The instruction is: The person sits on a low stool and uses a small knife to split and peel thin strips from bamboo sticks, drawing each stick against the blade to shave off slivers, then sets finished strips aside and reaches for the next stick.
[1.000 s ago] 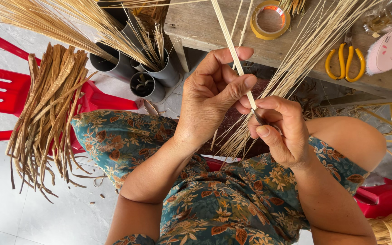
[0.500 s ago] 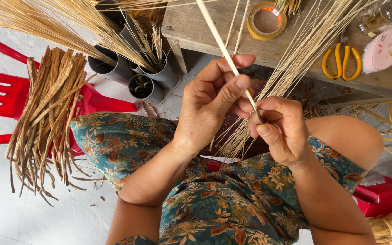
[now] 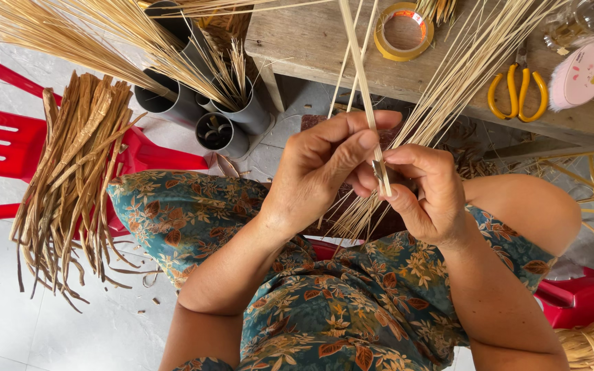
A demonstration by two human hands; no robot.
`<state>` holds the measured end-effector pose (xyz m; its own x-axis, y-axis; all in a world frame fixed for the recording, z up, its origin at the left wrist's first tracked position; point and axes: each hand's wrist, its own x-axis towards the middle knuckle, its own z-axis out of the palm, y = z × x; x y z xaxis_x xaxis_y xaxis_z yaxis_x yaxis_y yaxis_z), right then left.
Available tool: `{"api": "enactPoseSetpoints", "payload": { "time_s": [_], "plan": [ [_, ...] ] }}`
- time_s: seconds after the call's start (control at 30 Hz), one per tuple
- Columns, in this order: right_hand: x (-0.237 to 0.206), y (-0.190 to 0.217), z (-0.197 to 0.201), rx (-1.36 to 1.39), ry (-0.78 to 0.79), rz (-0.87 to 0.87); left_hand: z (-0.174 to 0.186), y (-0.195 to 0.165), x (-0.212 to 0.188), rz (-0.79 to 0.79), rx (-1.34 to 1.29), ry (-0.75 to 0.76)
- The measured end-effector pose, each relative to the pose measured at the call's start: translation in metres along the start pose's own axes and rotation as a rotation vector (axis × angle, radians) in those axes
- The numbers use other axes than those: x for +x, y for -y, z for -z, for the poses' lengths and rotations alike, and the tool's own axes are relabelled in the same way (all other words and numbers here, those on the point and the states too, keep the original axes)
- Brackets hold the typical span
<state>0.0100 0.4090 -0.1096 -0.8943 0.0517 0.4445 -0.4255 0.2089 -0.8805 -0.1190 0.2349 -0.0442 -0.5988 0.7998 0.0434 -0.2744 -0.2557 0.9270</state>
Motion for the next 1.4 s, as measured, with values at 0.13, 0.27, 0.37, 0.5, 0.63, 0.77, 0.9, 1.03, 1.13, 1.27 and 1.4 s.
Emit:
{"api": "enactPoseSetpoints", "payload": {
  "time_s": [0.13, 0.27, 0.37, 0.5, 0.63, 0.77, 0.9, 1.03, 1.13, 1.27, 1.4],
  "plan": [
    [0.006, 0.004, 0.003, -0.131, -0.024, -0.005, 0.004, 0.003, -0.016, 0.044, 0.061, -0.047],
    [0.018, 0.009, 0.000, -0.309, -0.003, 0.068, 0.009, 0.010, -0.028, 0.128, 0.149, -0.023],
    [0.027, 0.012, -0.004, -0.376, 0.015, 0.071, 0.012, 0.020, -0.030, 0.162, 0.139, -0.030],
    [0.033, 0.016, -0.007, -0.483, 0.024, 0.102, 0.018, 0.030, -0.030, 0.196, 0.076, -0.047],
    [0.032, 0.017, -0.013, -0.240, -0.015, -0.029, 0.026, 0.038, -0.036, 0.185, -0.109, 0.005],
    [0.033, 0.016, -0.009, -0.187, -0.091, -0.088, 0.030, 0.047, -0.051, 0.245, -0.159, 0.098],
    [0.032, 0.016, 0.001, -0.114, -0.214, -0.177, 0.035, 0.059, -0.068, 0.303, -0.205, 0.209],
    [0.030, 0.019, 0.012, -0.086, -0.294, -0.162, 0.050, 0.073, -0.082, 0.330, -0.203, 0.330],
    [0.028, 0.020, 0.021, -0.037, -0.350, -0.153, 0.067, 0.077, -0.097, 0.354, -0.129, 0.416],
    [0.026, 0.022, 0.031, -0.016, -0.394, -0.120, 0.084, 0.070, -0.110, 0.432, -0.032, 0.520],
    [0.025, 0.018, 0.029, 0.014, -0.382, -0.114, 0.088, 0.053, -0.100, 0.302, 0.424, 0.531]
  ]
}}
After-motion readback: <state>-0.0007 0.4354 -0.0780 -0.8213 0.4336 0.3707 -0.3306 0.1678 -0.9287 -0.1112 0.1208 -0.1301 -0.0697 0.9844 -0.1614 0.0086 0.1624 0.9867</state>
